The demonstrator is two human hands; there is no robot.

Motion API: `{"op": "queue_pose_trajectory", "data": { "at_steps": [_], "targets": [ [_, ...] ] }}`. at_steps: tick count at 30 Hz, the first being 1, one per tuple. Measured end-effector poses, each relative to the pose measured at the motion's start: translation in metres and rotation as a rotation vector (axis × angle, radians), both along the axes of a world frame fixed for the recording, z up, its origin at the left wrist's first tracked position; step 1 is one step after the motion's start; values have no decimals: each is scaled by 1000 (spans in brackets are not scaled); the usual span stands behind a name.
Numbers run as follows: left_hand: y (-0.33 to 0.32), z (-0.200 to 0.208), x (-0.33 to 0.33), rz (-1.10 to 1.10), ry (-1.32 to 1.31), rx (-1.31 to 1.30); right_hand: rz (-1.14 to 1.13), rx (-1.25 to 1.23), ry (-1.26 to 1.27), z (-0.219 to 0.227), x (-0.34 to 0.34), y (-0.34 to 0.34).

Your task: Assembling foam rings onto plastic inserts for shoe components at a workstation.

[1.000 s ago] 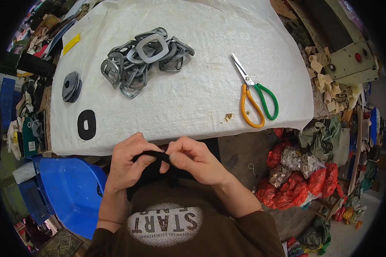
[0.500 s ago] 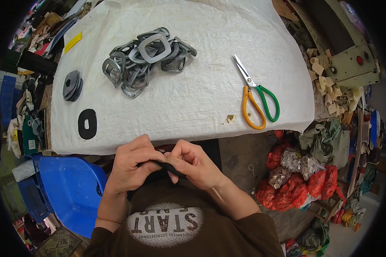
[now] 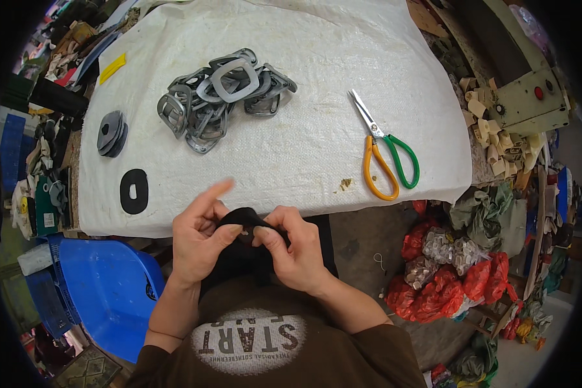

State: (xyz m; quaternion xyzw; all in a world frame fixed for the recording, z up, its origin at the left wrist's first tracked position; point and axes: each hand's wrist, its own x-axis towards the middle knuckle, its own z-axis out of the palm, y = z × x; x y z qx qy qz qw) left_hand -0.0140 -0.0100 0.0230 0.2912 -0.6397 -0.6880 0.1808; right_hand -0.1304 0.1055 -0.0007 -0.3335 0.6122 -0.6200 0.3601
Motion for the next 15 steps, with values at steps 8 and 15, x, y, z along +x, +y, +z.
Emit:
{"op": "queue_pose_trajectory", "data": {
  "at_steps": [8,15],
  "targets": [
    [19,-21,5,203,212,219,-85,-173,-98,-6,6,-7],
    [11,-15,4,179,145,221,-88,-91,-355,-8,-8,-5]
  ]
}}
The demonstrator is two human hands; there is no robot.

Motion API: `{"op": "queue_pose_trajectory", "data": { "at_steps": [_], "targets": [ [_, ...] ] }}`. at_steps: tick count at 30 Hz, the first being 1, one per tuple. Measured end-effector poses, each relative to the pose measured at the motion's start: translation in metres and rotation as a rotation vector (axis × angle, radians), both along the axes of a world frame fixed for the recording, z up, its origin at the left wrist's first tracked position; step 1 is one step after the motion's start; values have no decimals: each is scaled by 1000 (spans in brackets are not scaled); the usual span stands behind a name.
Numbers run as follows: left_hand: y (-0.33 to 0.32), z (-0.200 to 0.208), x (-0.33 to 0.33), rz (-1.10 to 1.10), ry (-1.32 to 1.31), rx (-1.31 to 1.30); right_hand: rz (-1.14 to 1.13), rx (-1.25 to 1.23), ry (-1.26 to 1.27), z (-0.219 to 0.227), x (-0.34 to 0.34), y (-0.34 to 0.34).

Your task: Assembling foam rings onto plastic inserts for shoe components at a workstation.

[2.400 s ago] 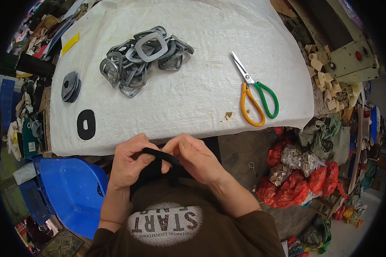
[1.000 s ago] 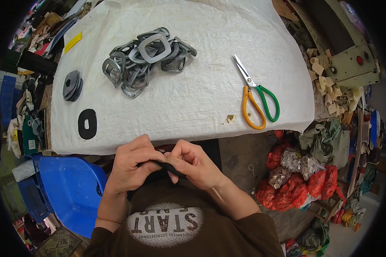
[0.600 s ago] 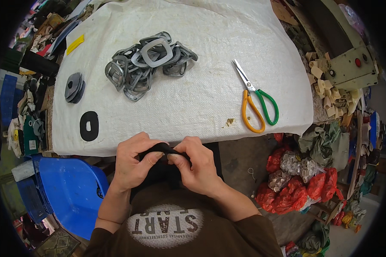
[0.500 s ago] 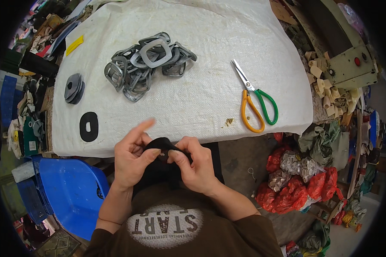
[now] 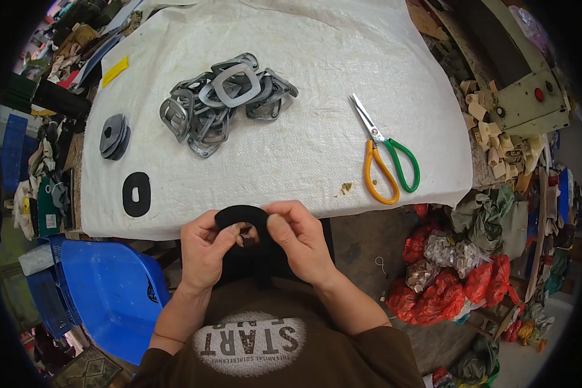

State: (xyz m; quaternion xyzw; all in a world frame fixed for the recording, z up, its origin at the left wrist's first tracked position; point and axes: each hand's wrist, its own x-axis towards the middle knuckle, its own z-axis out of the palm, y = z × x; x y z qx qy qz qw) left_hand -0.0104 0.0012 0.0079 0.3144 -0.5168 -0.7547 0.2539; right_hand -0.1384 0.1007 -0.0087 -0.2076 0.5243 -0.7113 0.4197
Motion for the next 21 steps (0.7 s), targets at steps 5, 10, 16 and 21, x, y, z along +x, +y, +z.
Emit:
{"op": "queue_pose_trajectory", "data": {
  "at_steps": [5,10,16,21],
  "targets": [
    [0,-1,0,-68,-62,-7,92,-64,20,-1,0,4],
    [3,-2,1,-1,29,63,46,-105,-138,-6,7,2],
    [6,-3,0,17,73,116,117,-227,-549,-5,11,0],
    [8,0,0,8,69,110,199,-349,-728,-11,13,0]
  ]
}}
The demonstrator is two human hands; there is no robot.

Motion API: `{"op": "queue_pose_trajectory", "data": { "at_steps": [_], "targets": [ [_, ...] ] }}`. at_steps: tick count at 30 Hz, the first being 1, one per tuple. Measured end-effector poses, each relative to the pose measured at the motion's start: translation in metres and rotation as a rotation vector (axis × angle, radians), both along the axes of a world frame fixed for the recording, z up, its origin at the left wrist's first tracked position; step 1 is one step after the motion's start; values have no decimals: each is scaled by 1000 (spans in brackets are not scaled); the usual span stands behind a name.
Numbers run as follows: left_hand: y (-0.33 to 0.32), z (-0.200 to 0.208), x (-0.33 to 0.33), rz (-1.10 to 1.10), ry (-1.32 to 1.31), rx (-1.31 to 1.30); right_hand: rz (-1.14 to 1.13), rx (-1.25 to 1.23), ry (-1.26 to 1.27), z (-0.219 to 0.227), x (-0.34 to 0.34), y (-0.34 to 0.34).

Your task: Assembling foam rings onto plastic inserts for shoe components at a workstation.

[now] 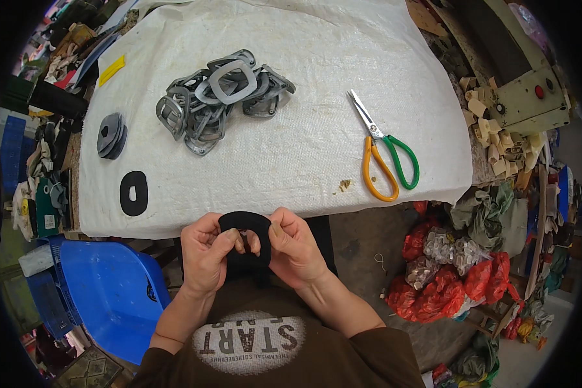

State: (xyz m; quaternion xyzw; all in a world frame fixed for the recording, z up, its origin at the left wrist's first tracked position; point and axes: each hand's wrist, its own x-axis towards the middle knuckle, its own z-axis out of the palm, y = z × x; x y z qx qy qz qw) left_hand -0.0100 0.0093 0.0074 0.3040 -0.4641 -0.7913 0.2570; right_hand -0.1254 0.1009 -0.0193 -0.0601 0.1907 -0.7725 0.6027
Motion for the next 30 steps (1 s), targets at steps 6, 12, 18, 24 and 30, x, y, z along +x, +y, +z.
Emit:
{"op": "queue_pose_trajectory", "data": {
  "at_steps": [6,12,18,24,30],
  "targets": [
    [1,5,-1,-23,16,-32,10,-144,72,-7,1,-3],
    [-7,7,0,34,-141,-106,15,104,61,9,-9,-6],
    [-8,7,-1,11,-176,-122,1,141,199,-4,-12,-2],
    [-7,7,-2,-13,-137,-116,-29,141,207,2,-8,-4],
    [-6,-2,4,-47,11,-192,49,78,83,10,-5,-1]
  ]
}}
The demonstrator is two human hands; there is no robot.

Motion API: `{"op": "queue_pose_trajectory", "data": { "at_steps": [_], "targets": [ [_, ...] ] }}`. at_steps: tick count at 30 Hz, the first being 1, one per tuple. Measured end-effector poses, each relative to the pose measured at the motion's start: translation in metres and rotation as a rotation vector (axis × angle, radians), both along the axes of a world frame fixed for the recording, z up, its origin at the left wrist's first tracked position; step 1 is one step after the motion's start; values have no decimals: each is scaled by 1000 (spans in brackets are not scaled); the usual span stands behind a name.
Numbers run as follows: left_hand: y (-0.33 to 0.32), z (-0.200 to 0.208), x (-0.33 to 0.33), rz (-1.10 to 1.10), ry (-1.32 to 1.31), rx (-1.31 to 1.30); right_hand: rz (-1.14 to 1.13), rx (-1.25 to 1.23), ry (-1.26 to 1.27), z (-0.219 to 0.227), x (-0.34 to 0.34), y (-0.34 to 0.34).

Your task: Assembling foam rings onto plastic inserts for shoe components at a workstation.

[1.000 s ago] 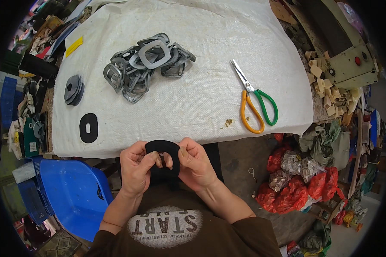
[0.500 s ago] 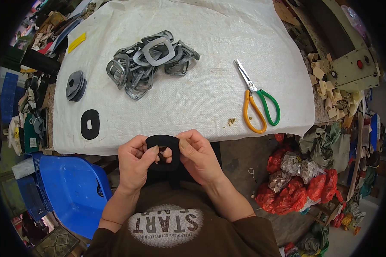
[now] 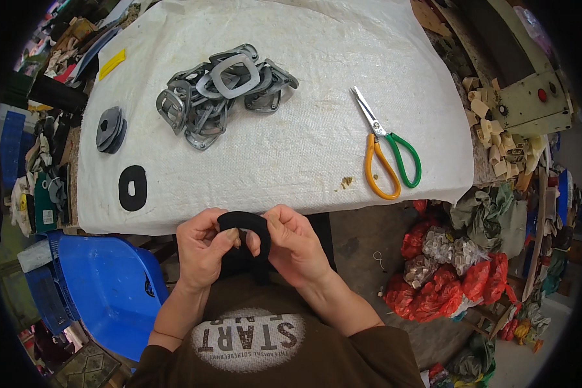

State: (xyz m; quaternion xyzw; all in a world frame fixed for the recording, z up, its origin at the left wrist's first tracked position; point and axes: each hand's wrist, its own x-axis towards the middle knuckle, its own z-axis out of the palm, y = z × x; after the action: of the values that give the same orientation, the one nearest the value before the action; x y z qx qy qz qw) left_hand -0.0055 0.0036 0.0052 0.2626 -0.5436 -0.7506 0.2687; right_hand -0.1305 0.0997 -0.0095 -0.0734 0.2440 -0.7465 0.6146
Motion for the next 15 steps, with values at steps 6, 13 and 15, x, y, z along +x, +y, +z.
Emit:
{"op": "queue_pose_trajectory", "data": {
  "at_steps": [6,13,15],
  "targets": [
    [-4,-2,0,-83,40,-184,94,-134,-113,-12,2,4],
    [-9,1,1,-78,46,-24,11,4,24,6,-4,0],
    [-9,7,-1,-77,40,-13,-6,-46,141,2,-11,5]
  ]
}}
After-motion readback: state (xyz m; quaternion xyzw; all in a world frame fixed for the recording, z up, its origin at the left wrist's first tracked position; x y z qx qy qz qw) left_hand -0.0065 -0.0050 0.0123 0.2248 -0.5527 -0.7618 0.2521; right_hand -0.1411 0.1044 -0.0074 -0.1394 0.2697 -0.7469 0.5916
